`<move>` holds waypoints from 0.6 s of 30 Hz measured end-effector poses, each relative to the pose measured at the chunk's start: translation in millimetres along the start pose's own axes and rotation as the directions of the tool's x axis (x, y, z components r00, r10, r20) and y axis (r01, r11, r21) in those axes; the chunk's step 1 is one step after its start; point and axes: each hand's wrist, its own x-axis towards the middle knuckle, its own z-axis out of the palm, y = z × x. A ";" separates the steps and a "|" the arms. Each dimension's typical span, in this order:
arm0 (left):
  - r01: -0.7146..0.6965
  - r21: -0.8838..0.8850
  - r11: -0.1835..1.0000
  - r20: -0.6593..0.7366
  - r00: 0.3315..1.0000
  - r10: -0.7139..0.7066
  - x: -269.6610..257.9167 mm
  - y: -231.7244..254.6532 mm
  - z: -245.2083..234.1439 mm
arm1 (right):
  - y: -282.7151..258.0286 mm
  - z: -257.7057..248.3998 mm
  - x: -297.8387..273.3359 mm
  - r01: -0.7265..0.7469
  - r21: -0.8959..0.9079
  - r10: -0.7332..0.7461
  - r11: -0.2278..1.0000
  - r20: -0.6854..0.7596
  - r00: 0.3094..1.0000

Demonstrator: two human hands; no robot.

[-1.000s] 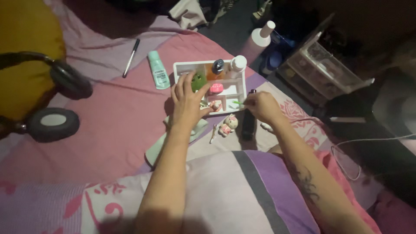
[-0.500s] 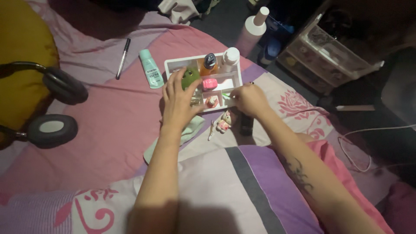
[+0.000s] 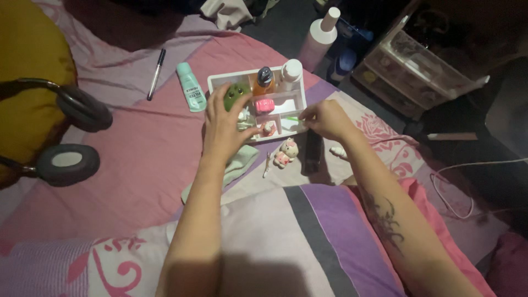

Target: The person organizes small personal items on a bed, including a green plush toy, a vape pen, and various bottles and containers. They place these items into a white compartmentalized tray and then move the tray into a clear plastic drawer unit.

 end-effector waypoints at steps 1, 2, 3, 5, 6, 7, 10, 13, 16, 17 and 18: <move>0.030 -0.026 0.999 -0.014 0.999 -0.030 1.4 1.9 -2.0 | 2.0 -2.9 0.8 -0.014 0.041 0.015 0.999 -0.028 0.999; 0.062 -0.047 0.997 -0.020 0.998 -0.063 2.5 3.4 -3.9 | 3.4 -5.8 1.6 -0.026 0.082 0.031 0.996 -0.056 0.998; 0.092 -0.069 0.993 -0.026 0.995 -0.094 3.4 4.3 -5.6 | 4.0 -7.9 1.9 0.001 0.075 0.006 0.997 -0.095 0.995; 0.097 -0.080 0.992 -0.059 0.993 -0.102 2.9 6.0 -8.5 | 3.8 -10.7 0.3 0.051 0.060 -0.040 0.997 -0.166 0.985; 0.072 -0.070 0.995 -0.085 0.993 -0.078 1.8 6.8 -9.6 | 3.1 -11.2 -1.5 0.052 0.062 -0.042 0.997 -0.154 0.987; 0.046 -0.060 0.997 -0.114 0.992 -0.052 0.6 7.8 -10.3 | 2.2 -12.2 -3.4 0.054 0.061 -0.044 0.997 -0.145 0.988; 0.015 -0.021 1.000 -0.136 0.990 -0.018 0.6 13.6 -12.9 | -2.5 -19.7 -9.2 0.087 0.129 -0.070 0.988 -0.136 0.988; -0.017 -0.049 0.999 -0.163 0.987 0.009 -2.0 22.4 -18.8 | -8.2 -30.2 -22.8 0.080 0.141 -0.065 0.987 -0.112 0.992; -0.059 -0.034 0.998 -0.189 0.981 0.051 -6.4 30.6 -22.5 | -10.1 -44.7 -44.6 0.001 0.141 0.011 0.990 -0.087 0.996; -0.073 -0.022 0.997 -0.208 0.976 0.066 -7.4 33.6 -20.8 | -10.8 -48.5 -53.3 -0.034 0.145 0.046 0.989 -0.079 0.996; -0.086 -0.010 0.996 -0.226 0.971 0.082 -8.3 37.2 -16.8 | -11.1 -51.8 -63.0 -0.038 0.098 0.045 0.994 -0.069 0.997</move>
